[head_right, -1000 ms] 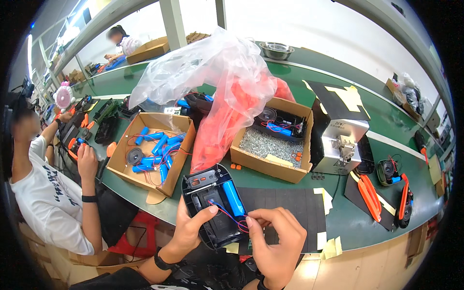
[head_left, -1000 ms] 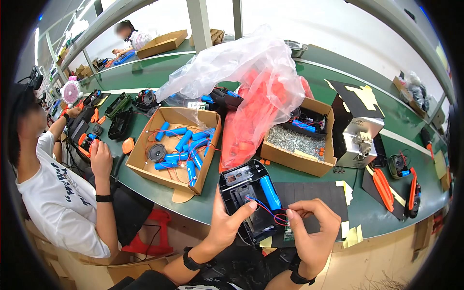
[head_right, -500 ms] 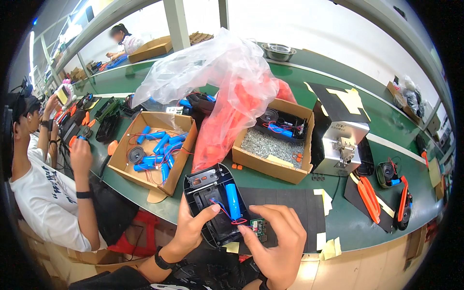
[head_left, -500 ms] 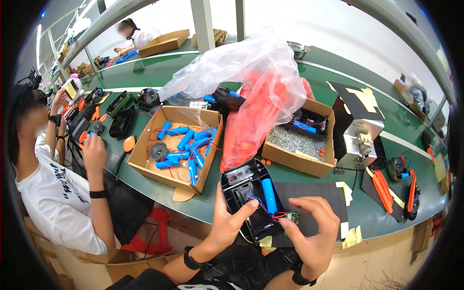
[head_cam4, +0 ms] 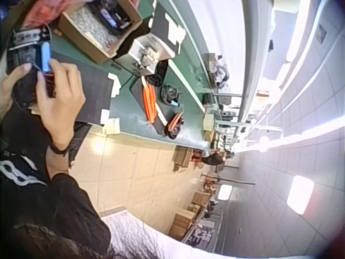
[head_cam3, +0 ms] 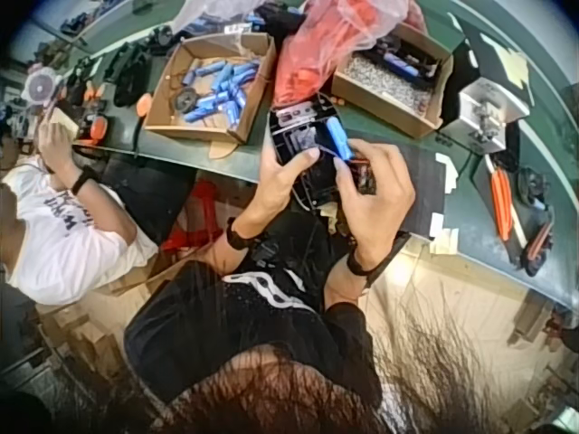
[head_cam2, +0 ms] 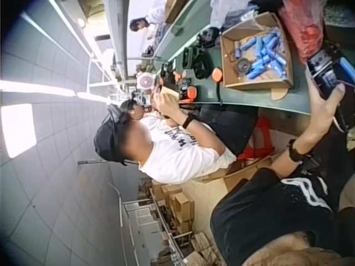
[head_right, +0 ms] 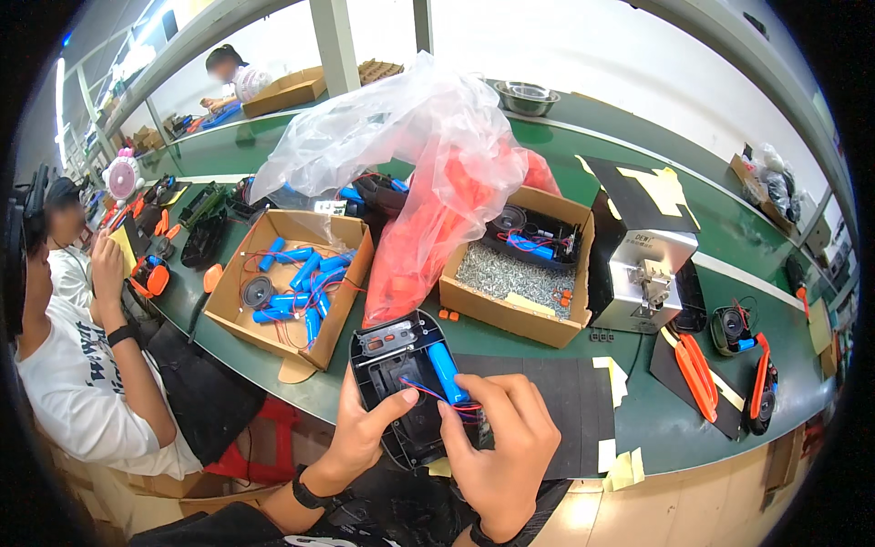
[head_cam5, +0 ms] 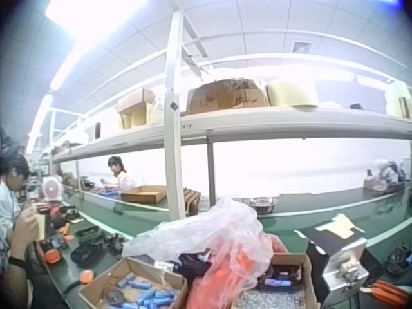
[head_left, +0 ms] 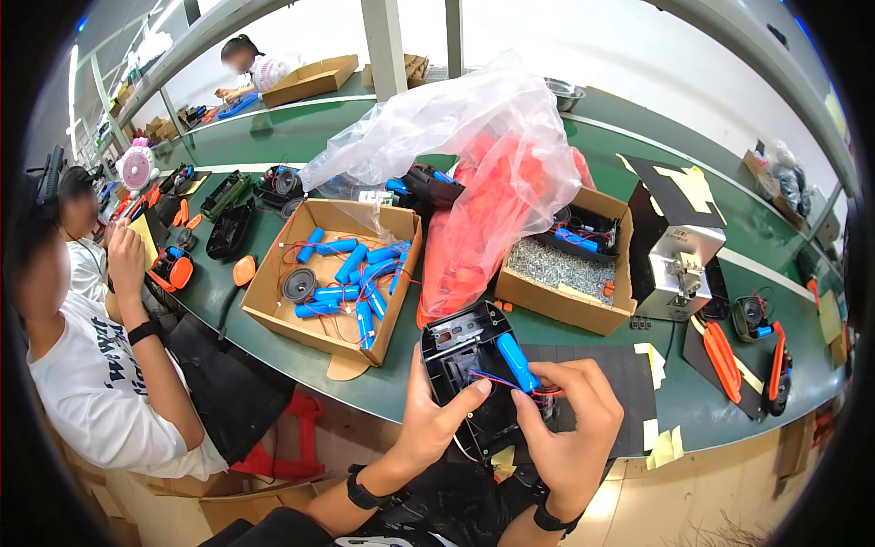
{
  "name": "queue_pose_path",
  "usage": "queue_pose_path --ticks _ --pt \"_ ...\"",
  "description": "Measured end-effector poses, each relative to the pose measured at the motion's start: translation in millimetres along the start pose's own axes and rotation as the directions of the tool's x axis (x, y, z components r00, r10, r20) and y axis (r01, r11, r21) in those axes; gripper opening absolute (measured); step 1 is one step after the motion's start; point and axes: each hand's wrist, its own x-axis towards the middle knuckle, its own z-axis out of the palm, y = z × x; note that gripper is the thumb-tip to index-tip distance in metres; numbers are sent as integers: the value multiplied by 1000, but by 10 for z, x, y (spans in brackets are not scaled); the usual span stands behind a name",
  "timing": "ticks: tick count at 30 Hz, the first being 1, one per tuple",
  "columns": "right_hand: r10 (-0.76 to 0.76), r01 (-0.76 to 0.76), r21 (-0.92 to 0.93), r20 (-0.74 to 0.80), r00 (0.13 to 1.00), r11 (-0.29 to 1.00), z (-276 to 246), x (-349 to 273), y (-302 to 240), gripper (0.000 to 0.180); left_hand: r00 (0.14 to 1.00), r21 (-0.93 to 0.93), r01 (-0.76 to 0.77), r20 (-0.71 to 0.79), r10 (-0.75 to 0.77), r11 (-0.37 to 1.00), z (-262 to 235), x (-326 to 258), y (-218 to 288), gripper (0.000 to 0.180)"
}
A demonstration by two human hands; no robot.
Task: The person assembles a handheld electronic device by inserting a blue battery into the casing, connecting wires to a circuit board, and securing the components. They manipulate the device casing, battery, and circuit board, occasionally adjusting the internal wiring before closing the unit.
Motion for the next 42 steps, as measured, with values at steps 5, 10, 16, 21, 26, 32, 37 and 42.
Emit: queue_pose_path --ticks 5,10,16,21,26,32,37,42 --pt "75 -65 251 -32 997 966 46 -9 41 18 1000 37 -8 25 7 999 -32 17 -9 70" --pt "254 -217 272 -107 961 937 116 8 23 21 999 83 -17 46 13 996 -53 19 -17 70" --pt "365 -329 393 -18 931 859 106 -30 11 34 999 -45 49 -1 -49 998 2 8 80 64" --pt "276 -187 413 -169 946 891 153 -41 -87 51 994 -47 71 -80 -74 996 106 34 74 62" --pt "250 -62 443 -379 891 894 145 -38 -64 50 997 44 47 -57 -45 998 83 13 70 63" --pt "110 -5 349 -283 953 937 82 -45 71 50 1000 99 28 -1 -28 995 62 36 87 65" --pt "51 -12 215 -178 983 977 63 -26 68 51 999 115 22 23 -25 993 35 47 76 68" --pt "54 -25 184 -158 986 983 150 -16 124 44 998 77 27 50 -30 997 32 54 80 67"
